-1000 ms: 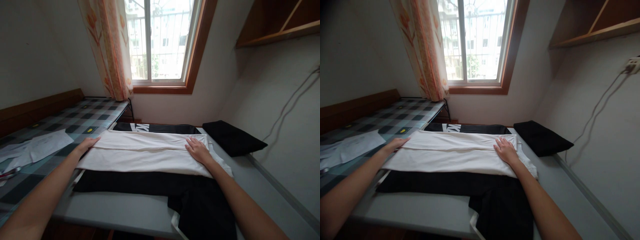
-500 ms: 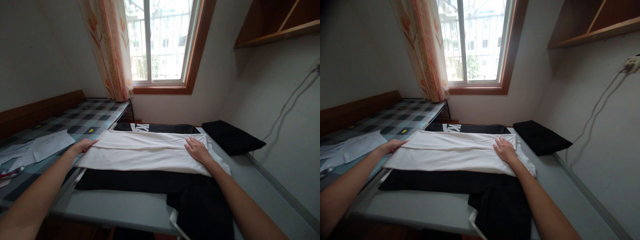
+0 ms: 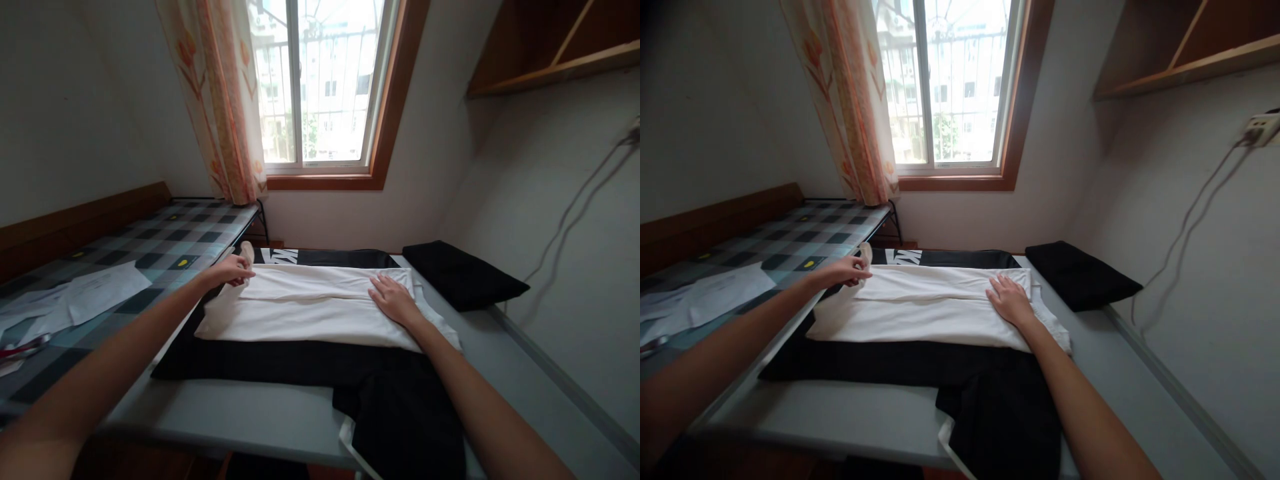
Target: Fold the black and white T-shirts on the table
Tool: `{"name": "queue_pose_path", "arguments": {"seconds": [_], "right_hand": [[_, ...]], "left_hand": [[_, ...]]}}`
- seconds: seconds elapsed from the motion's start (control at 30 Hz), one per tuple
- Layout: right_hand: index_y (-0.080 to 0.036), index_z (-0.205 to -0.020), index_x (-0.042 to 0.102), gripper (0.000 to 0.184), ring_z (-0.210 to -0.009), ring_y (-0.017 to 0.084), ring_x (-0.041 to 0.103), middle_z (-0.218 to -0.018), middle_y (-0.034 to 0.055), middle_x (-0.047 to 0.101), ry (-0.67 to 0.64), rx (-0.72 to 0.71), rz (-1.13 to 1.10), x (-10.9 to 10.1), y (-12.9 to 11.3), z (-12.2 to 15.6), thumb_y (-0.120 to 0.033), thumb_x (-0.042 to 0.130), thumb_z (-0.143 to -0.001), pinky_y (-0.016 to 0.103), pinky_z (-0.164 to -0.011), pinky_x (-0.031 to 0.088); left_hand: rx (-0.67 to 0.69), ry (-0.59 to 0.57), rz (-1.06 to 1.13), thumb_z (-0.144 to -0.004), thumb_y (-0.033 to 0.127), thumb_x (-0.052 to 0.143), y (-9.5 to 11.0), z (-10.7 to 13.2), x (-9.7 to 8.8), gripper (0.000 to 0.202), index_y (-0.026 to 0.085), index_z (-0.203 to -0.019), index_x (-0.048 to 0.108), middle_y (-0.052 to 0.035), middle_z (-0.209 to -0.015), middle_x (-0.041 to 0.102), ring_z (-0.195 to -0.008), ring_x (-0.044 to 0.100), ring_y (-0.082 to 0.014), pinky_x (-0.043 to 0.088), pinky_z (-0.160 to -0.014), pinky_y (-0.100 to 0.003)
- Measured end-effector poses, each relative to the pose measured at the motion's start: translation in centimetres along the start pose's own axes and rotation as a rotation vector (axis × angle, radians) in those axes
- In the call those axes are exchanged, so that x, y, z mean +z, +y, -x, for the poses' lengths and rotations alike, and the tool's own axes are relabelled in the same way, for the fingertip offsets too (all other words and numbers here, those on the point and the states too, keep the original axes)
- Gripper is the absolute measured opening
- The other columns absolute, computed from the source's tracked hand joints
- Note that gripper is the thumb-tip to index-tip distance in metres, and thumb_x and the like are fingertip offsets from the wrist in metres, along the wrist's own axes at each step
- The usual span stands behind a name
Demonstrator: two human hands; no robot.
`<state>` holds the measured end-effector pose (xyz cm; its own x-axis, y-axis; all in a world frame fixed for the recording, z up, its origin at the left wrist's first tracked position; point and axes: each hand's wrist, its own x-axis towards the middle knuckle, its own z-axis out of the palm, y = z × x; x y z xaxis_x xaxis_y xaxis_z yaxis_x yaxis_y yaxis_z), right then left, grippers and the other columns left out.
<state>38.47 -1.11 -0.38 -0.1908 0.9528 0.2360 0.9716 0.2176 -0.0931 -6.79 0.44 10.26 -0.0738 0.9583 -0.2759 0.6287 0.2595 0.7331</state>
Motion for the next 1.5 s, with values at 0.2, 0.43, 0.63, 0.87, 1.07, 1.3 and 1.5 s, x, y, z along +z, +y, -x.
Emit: {"name": "queue_pose_path", "arguments": {"seconds": [0.2, 0.43, 0.63, 0.87, 1.07, 1.3, 1.5], "right_hand": [[-0.017, -0.137, 0.051, 0.052, -0.136, 0.026, 0.037, -0.147, 0.0122, 0.043, -0.008, -0.004, 0.006, 0.0, 0.1, 0.0, -0.042, 0.033, -0.095, 0.042, -0.11, 0.029], [-0.017, -0.136, 0.052, 0.051, -0.135, 0.027, 0.039, -0.145, 0.0125, 0.045, 0.004, -0.006, 0.007, -0.3, -0.2, 0.1, -0.041, 0.034, -0.094, 0.043, -0.109, 0.031], [-0.016, -0.137, 0.052, 0.052, -0.136, 0.028, 0.038, -0.146, 0.0138, 0.043, -0.01, -0.003, -0.015, -0.6, -0.3, 0.2, -0.042, 0.034, -0.095, 0.044, -0.11, 0.03], [-0.019, -0.137, 0.052, 0.051, -0.136, 0.028, 0.037, -0.146, 0.0119, 0.044, -0.008, 0.005, -0.028, -0.5, -0.3, 0.2, -0.041, 0.035, -0.094, 0.045, -0.11, 0.03], [-0.016, -0.137, 0.051, 0.052, -0.136, 0.029, 0.037, -0.147, 0.0136, 0.042, -0.02, 0.0, -0.023, -0.4, -0.2, 0.2, -0.042, 0.034, -0.095, 0.045, -0.11, 0.029], [-0.017, -0.136, 0.052, 0.052, -0.136, 0.028, 0.038, -0.146, 0.013, 0.044, -0.006, -0.001, -0.012, -0.4, -0.2, 0.2, -0.042, 0.034, -0.095, 0.043, -0.11, 0.03], [-0.016, -0.136, 0.052, 0.052, -0.135, 0.027, 0.038, -0.146, 0.0132, 0.044, -0.004, -0.003, -0.002, -0.7, -0.4, 0.3, -0.042, 0.034, -0.095, 0.043, -0.11, 0.03]], "left_hand": [[0.068, -0.062, -0.191, -0.066, 0.02, 0.07, 0.4, -1.5, 7.5, 0.022, 0.017, -0.076, 0.051, 0.0023, -0.05, 0.055, -0.044, 0.057, -0.013, 0.045, -0.044, -0.021], [0.123, 0.045, -0.218, -0.07, 0.017, 0.061, 1.6, -1.7, 8.1, 0.022, 0.016, -0.09, 0.055, 0.0026, -0.055, 0.057, -0.046, 0.058, -0.0136, 0.045, -0.044, -0.021], [0.226, 0.043, -0.366, -0.066, 0.017, 0.061, 1.9, -1.6, 9.9, 0.02, 0.016, -0.085, 0.058, 0.0002, -0.057, 0.06, -0.049, 0.06, -0.0144, 0.045, -0.049, -0.021], [0.201, -0.001, -0.289, -0.067, 0.018, 0.061, 2.2, -1.8, 10.2, 0.021, 0.016, -0.087, 0.057, 0.001, -0.056, 0.059, -0.048, 0.06, -0.015, 0.044, -0.047, -0.022], [0.257, -0.003, -0.285, -0.068, 0.018, 0.06, 2.6, -1.5, 11.7, 0.014, 0.017, -0.082, 0.056, 0.0004, -0.053, 0.059, -0.05, 0.06, -0.0161, 0.046, -0.054, -0.025], [0.359, 0.156, -0.441, -0.072, 0.025, 0.06, 2.1, -1.1, 12.4, 0.014, 0.018, -0.085, 0.06, -0.0037, -0.071, 0.065, -0.071, 0.065, -0.0201, 0.046, -0.066, -0.027], [0.343, 0.328, -0.62, -0.084, 0.029, 0.051, 1.7, 0.5, 14.1, 0.021, 0.022, -0.101, 0.059, -0.0074, -0.082, 0.067, -0.078, 0.065, -0.0236, 0.041, -0.066, -0.029]]}}
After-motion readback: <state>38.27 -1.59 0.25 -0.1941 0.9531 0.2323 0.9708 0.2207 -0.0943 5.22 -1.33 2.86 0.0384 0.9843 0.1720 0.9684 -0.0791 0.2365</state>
